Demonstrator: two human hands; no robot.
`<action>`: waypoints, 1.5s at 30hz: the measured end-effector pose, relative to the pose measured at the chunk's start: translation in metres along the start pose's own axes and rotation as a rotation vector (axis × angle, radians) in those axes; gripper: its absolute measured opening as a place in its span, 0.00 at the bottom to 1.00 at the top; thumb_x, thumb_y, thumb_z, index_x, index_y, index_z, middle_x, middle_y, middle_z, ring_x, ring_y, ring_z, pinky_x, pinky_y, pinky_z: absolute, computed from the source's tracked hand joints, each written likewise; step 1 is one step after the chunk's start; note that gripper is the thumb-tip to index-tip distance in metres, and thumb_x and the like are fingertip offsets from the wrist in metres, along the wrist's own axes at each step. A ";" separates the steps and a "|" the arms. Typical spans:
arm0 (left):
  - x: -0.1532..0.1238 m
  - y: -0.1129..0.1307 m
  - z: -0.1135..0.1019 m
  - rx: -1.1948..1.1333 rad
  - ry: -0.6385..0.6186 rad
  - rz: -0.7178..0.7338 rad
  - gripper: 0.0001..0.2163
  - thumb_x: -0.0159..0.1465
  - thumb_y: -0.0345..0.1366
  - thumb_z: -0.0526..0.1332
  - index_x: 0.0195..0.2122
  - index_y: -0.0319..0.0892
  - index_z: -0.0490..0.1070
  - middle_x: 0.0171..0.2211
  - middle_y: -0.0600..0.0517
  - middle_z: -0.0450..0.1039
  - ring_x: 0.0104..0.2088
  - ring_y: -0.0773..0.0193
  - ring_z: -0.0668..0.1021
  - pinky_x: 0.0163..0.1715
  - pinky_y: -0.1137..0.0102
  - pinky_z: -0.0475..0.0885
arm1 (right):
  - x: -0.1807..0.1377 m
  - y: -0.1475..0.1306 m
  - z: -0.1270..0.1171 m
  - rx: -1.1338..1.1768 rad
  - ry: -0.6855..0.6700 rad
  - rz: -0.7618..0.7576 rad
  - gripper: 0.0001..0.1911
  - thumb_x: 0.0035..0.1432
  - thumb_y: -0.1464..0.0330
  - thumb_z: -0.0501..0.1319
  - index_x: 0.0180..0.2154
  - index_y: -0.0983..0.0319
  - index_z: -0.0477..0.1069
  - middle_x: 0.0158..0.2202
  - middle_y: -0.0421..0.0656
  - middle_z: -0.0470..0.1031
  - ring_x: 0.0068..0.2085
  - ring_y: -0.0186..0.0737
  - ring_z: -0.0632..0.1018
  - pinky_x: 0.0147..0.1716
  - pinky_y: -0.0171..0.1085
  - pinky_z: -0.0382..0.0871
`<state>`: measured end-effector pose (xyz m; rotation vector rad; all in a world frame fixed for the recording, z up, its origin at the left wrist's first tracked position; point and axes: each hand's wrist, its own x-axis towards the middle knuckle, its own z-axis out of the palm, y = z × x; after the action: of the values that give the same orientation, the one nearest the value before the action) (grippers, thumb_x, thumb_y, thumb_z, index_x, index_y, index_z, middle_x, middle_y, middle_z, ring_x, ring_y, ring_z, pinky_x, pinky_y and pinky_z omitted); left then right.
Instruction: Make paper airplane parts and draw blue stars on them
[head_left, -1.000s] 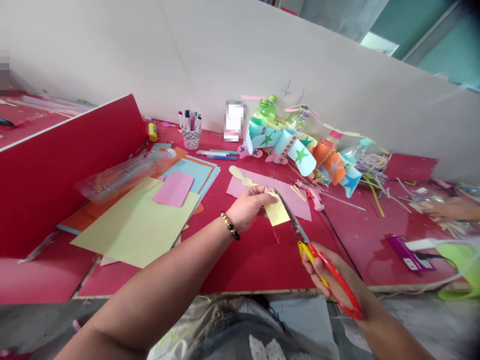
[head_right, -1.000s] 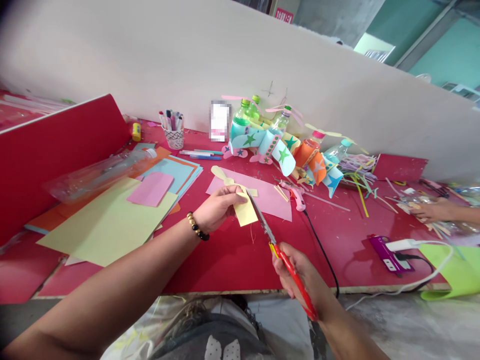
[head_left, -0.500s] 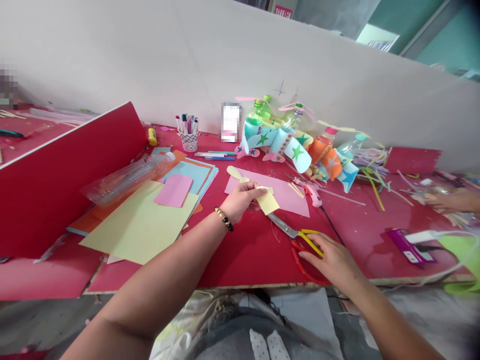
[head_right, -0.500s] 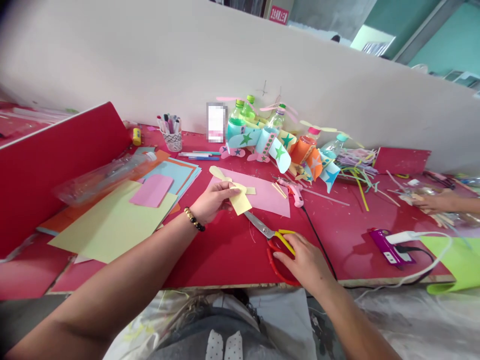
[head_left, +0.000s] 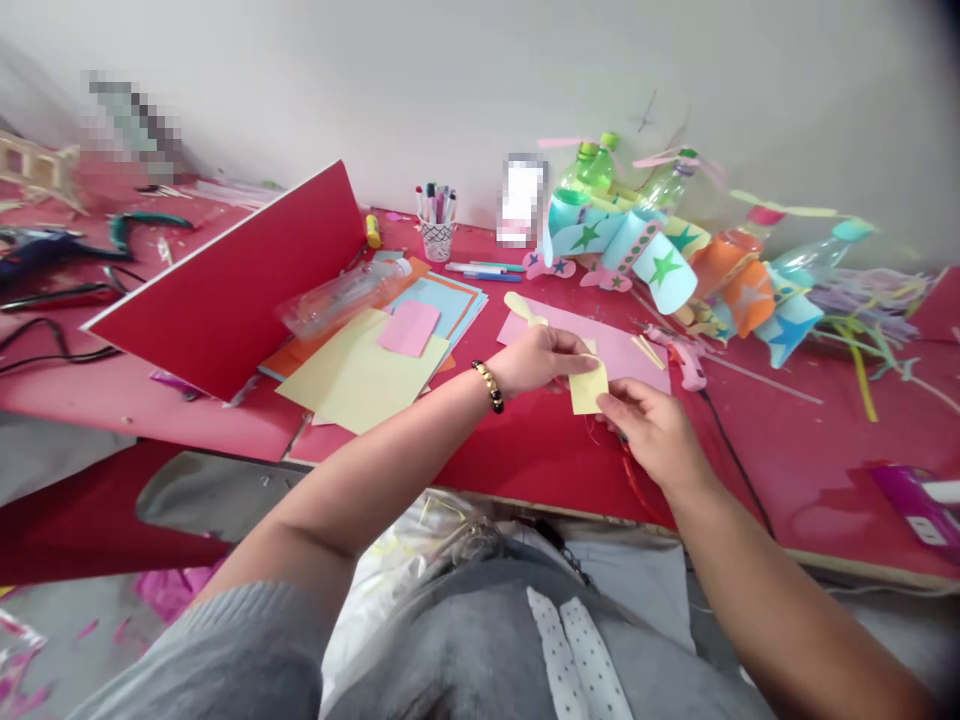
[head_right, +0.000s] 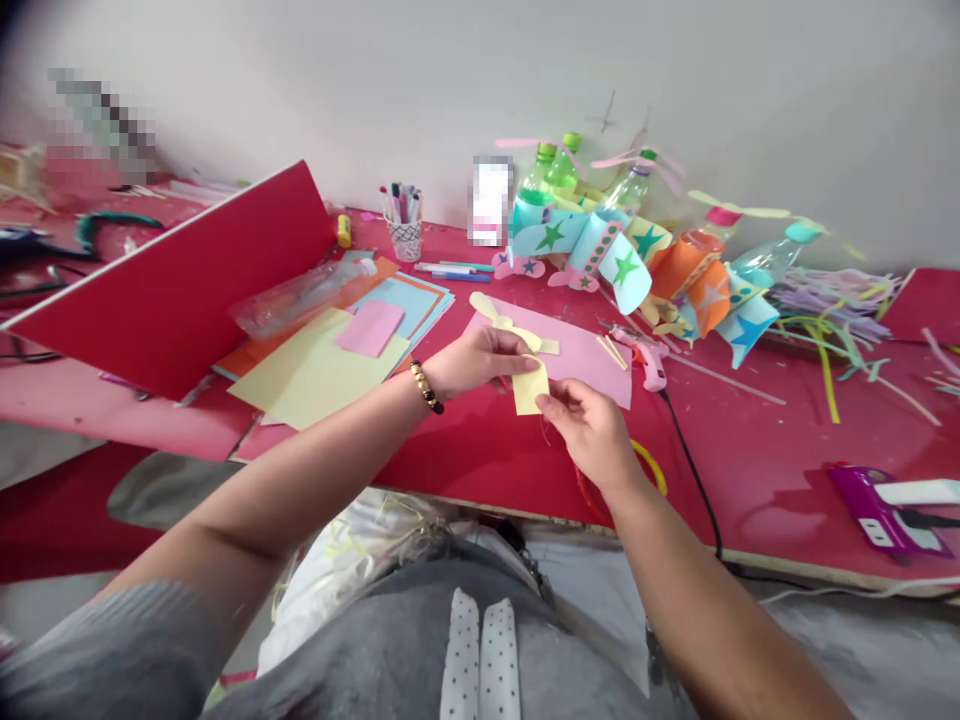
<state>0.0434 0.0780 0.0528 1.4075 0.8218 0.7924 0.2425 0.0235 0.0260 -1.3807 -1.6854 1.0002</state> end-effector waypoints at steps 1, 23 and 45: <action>-0.005 0.000 -0.002 0.025 0.014 0.008 0.07 0.61 0.34 0.64 0.29 0.35 0.73 0.24 0.54 0.70 0.23 0.74 0.72 0.22 0.79 0.69 | 0.005 -0.002 0.006 0.052 -0.008 0.011 0.14 0.56 0.55 0.64 0.33 0.60 0.74 0.25 0.41 0.75 0.27 0.37 0.75 0.26 0.34 0.68; -0.280 -0.130 -0.016 1.077 -0.007 -0.145 0.32 0.64 0.38 0.61 0.67 0.52 0.51 0.67 0.46 0.53 0.67 0.46 0.56 0.61 0.50 0.61 | -0.006 0.021 0.051 0.059 -0.039 -0.007 0.15 0.57 0.57 0.62 0.25 0.61 0.68 0.18 0.38 0.70 0.21 0.34 0.71 0.23 0.33 0.64; -0.207 -0.184 0.025 0.939 -0.146 0.015 0.09 0.63 0.39 0.59 0.40 0.43 0.77 0.40 0.47 0.79 0.45 0.56 0.77 0.50 0.66 0.69 | -0.006 0.021 0.058 -0.053 -0.044 -0.079 0.15 0.58 0.58 0.60 0.25 0.60 0.65 0.18 0.37 0.69 0.20 0.35 0.71 0.24 0.33 0.62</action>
<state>-0.0420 -0.1157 -0.1268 2.2603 1.1315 0.2821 0.2002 0.0130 -0.0187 -1.3234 -1.7959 0.9537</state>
